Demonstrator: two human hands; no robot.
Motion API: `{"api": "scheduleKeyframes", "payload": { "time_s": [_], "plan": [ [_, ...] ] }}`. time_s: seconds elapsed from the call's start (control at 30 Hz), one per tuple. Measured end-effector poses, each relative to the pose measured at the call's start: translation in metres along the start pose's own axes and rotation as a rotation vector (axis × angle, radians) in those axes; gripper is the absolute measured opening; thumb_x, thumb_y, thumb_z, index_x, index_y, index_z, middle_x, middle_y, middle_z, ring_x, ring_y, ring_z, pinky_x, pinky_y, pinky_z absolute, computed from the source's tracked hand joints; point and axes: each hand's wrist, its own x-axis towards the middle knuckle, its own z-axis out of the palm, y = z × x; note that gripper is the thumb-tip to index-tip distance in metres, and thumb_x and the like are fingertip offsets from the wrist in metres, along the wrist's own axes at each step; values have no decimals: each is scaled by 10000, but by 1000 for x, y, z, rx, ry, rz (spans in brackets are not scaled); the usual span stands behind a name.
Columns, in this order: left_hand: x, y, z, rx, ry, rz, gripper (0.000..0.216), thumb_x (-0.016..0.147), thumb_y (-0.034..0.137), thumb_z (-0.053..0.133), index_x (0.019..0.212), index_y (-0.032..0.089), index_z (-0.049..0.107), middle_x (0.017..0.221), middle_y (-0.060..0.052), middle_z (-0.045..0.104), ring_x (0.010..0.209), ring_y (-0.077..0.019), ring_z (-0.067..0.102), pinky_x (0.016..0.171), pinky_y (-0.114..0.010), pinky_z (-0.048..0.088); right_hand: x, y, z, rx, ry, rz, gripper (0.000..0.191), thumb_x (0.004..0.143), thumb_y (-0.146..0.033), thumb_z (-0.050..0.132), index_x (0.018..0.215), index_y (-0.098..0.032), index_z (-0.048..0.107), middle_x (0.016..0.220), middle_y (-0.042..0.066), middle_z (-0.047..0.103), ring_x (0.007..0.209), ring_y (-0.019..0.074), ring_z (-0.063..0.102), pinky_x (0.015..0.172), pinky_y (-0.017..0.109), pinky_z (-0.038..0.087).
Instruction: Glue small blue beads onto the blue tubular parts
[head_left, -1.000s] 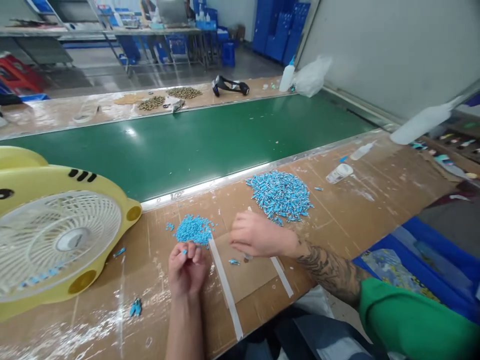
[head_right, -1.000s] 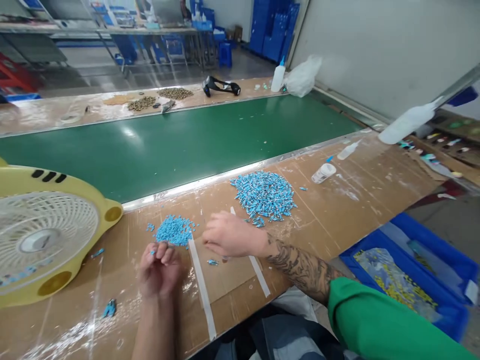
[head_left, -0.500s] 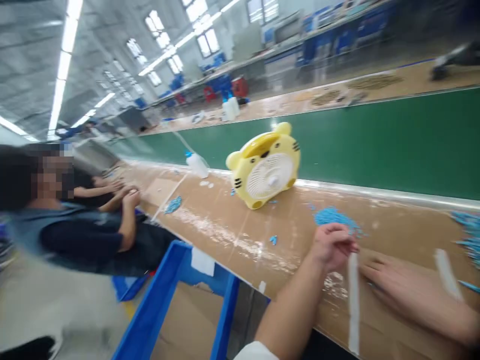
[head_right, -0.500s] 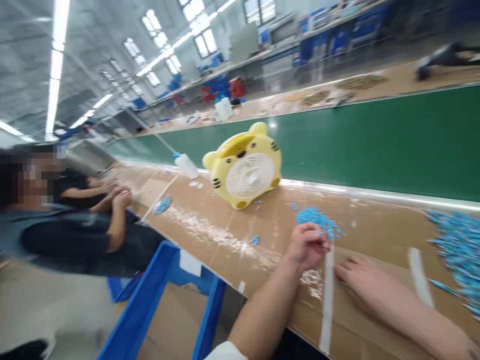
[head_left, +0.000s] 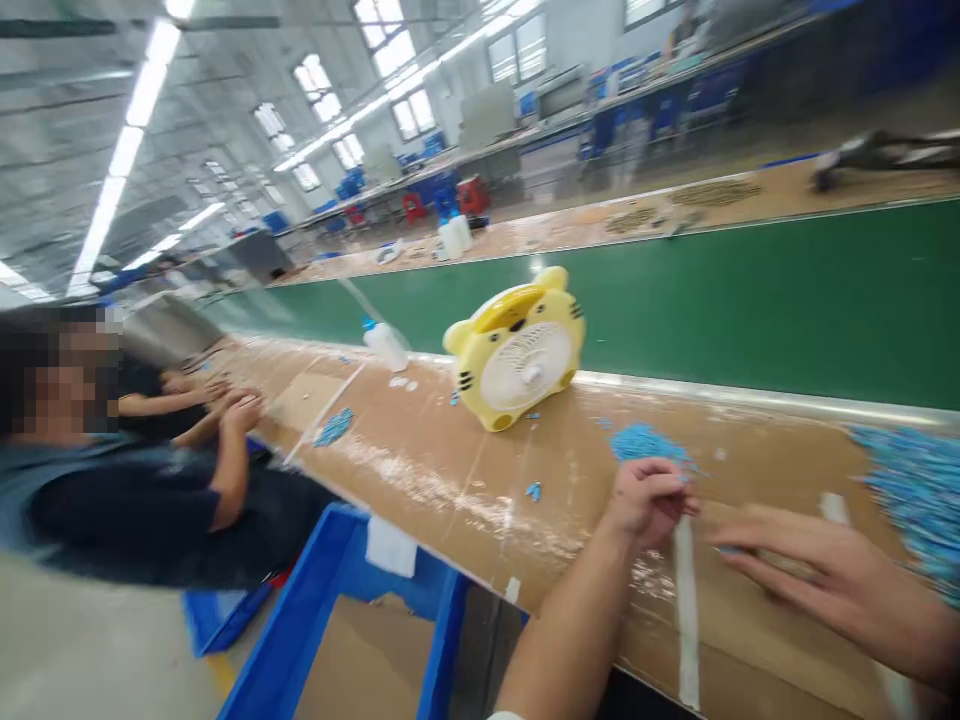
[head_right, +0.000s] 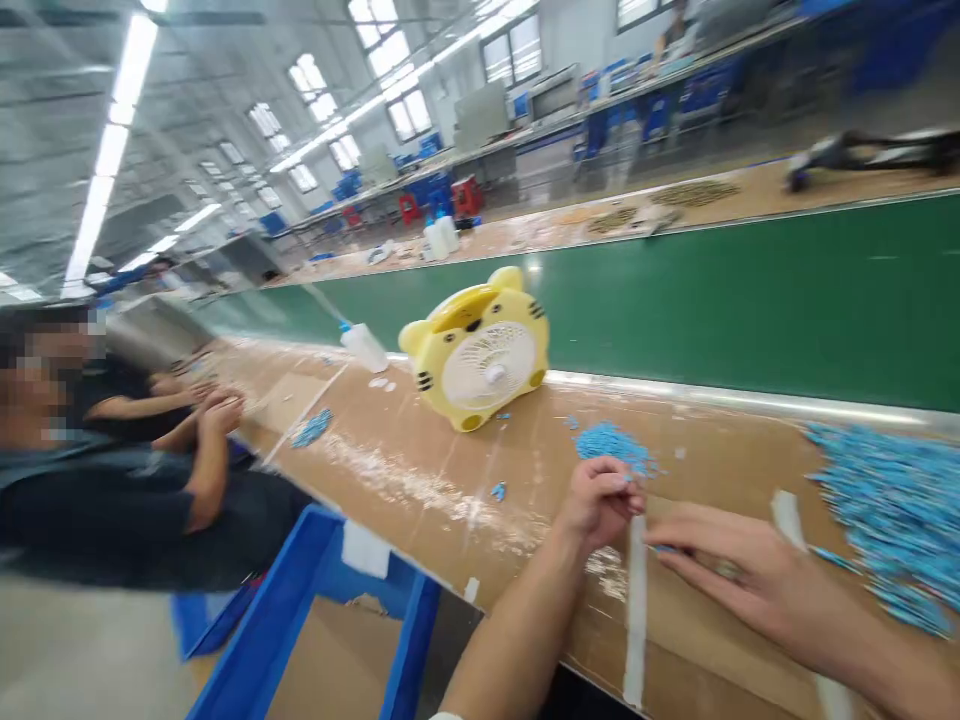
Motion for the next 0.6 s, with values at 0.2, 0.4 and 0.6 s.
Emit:
{"api": "scheduleKeyframes", "payload": {
  "time_s": [0.2, 0.4, 0.6],
  "plan": [
    [2, -13, -10, -21, -163, -53, 307, 611, 270, 887, 624, 141, 609, 570, 33, 563, 501, -70, 519, 488, -160, 428, 6, -36, 2, 838, 317, 544, 374, 750, -473, 833, 862, -160, 664, 743, 46, 705, 615, 125, 641, 570, 232, 539],
    [12, -22, -29, 4, -312, -66, 173, 735, 255, 824, 733, 171, 672, 653, 15, 582, 576, -97, 572, 541, -194, 498, 8, -23, 21, 1142, 508, 580, 425, 649, -384, 908, 703, -145, 561, 513, -33, 598, 413, 72, 514, 385, 155, 397],
    [9, -21, -32, 93, -360, -7, 148, 779, 267, 789, 749, 173, 679, 666, -2, 597, 585, -125, 584, 547, -257, 543, 10, -27, 18, 1199, 469, 593, 355, 691, -354, 881, 801, -107, 651, 694, 44, 720, 604, 106, 661, 591, 202, 538]
  ]
}}
